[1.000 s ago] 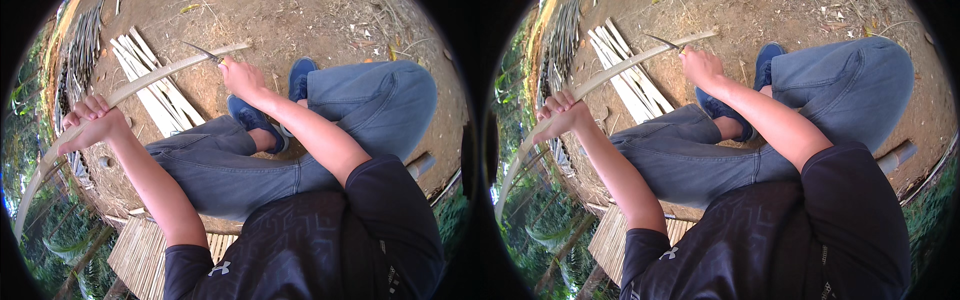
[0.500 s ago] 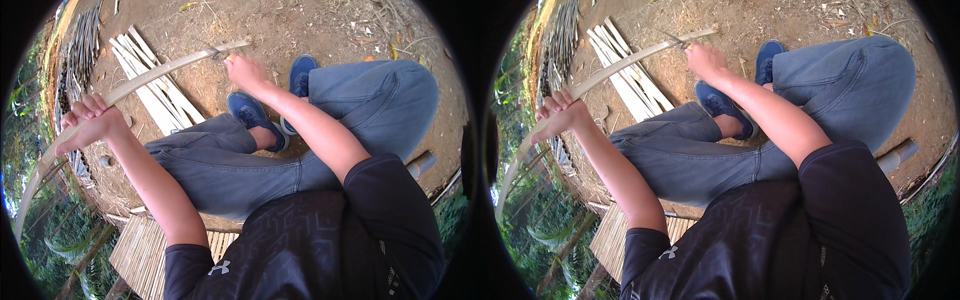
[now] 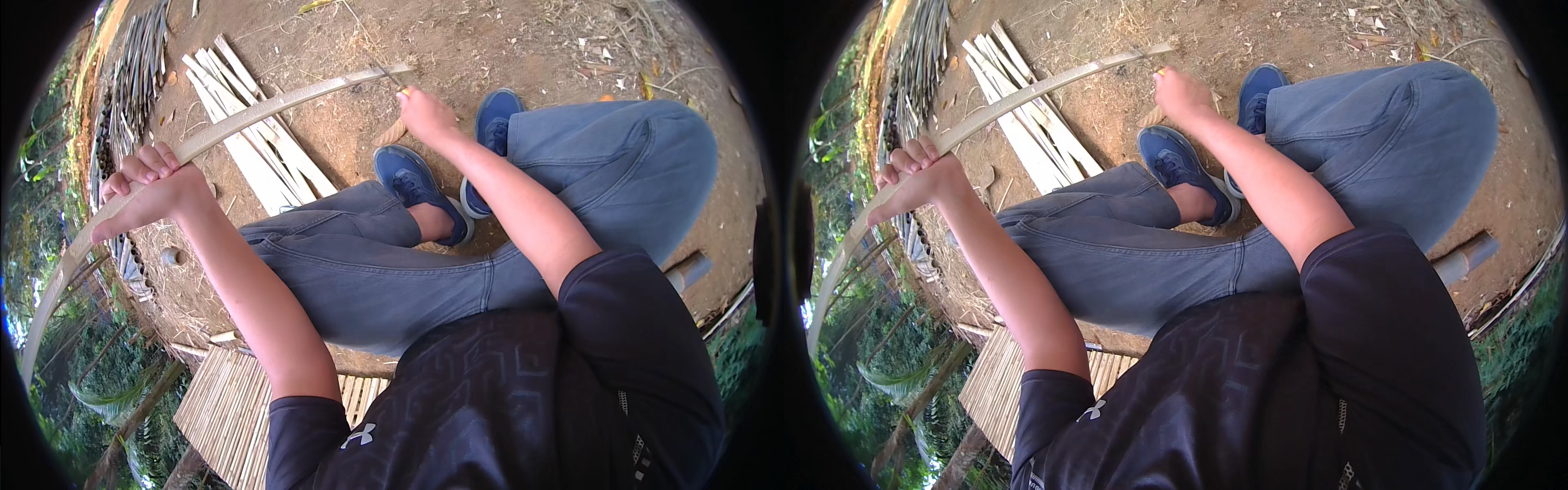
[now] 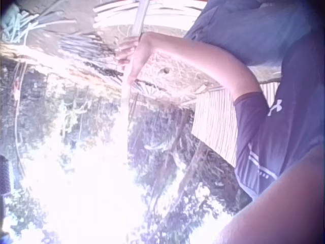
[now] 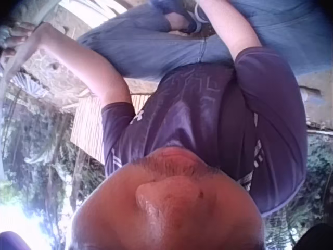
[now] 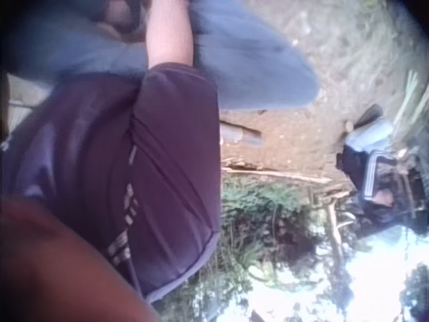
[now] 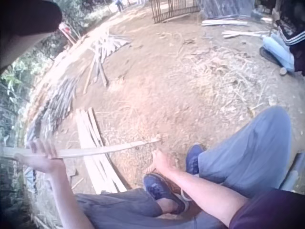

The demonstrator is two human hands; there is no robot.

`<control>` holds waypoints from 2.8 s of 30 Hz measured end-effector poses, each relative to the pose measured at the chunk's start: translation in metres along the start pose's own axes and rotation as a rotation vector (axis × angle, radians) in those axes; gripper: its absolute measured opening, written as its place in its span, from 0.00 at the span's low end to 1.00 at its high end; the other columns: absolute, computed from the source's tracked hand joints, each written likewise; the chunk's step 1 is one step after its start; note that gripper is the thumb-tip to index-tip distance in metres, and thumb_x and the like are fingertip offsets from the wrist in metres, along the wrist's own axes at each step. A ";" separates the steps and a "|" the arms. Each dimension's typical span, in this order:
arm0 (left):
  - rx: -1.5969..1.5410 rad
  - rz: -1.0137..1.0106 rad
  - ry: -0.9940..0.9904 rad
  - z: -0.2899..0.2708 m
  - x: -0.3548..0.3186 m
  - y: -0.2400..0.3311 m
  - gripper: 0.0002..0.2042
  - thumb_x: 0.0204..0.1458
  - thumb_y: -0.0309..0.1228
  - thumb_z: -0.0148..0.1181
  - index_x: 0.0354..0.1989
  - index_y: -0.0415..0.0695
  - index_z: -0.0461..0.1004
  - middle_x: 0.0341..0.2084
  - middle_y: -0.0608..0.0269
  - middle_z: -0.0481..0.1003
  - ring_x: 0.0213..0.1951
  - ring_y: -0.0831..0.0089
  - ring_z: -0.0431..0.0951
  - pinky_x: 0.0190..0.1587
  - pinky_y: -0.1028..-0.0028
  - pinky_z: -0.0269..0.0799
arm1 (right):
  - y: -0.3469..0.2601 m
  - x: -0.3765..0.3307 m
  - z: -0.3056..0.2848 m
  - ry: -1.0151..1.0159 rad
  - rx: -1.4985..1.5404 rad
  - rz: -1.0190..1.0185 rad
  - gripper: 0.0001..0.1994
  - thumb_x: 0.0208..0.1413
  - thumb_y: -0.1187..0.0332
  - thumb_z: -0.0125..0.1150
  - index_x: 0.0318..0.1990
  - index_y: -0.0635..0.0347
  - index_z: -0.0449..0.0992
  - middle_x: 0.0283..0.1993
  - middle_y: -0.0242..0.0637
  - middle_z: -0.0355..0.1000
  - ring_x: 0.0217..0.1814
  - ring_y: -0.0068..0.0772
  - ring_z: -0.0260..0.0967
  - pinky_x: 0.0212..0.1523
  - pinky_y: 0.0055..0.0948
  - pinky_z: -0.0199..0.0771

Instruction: The person strips layers from long pieces of bamboo using a knife.

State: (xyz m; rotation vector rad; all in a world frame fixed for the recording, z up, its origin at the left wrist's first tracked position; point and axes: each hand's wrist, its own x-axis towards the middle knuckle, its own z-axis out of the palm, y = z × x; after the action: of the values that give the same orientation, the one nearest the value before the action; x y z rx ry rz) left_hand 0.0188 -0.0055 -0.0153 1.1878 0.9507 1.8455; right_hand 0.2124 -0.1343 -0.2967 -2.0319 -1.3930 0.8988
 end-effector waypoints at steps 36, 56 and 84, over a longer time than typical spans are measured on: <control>-0.010 -0.009 0.025 -0.006 0.004 -0.003 0.40 0.42 0.83 0.18 0.19 0.54 0.56 0.07 0.70 0.51 0.08 0.79 0.46 0.08 0.80 0.41 | 0.014 0.008 -0.003 -0.054 0.010 0.134 0.19 0.68 0.57 0.44 0.44 0.65 0.76 0.37 0.53 0.78 0.40 0.51 0.79 0.42 0.50 0.77; 0.146 0.023 0.168 -0.007 -0.001 -0.001 0.38 0.43 0.80 0.22 0.24 0.53 0.54 0.05 0.71 0.55 0.06 0.79 0.54 0.06 0.80 0.50 | 0.009 0.030 -0.002 -0.135 0.095 0.281 0.21 0.66 0.56 0.46 0.47 0.69 0.75 0.47 0.58 0.76 0.53 0.59 0.74 0.56 0.48 0.71; 0.093 0.045 0.035 0.028 -0.019 0.006 0.29 0.60 0.63 0.45 0.25 0.46 0.62 0.08 0.68 0.60 0.09 0.78 0.64 0.12 0.78 0.65 | 0.008 0.028 -0.046 -0.086 -0.434 -0.097 0.15 0.63 0.59 0.52 0.46 0.61 0.75 0.34 0.57 0.77 0.40 0.61 0.77 0.42 0.55 0.76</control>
State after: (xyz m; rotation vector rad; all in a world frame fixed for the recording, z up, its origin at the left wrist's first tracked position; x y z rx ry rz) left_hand 0.0501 -0.0196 -0.0093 1.2464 1.0471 1.8806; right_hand 0.2595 -0.1132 -0.2793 -2.2280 -1.8465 0.6932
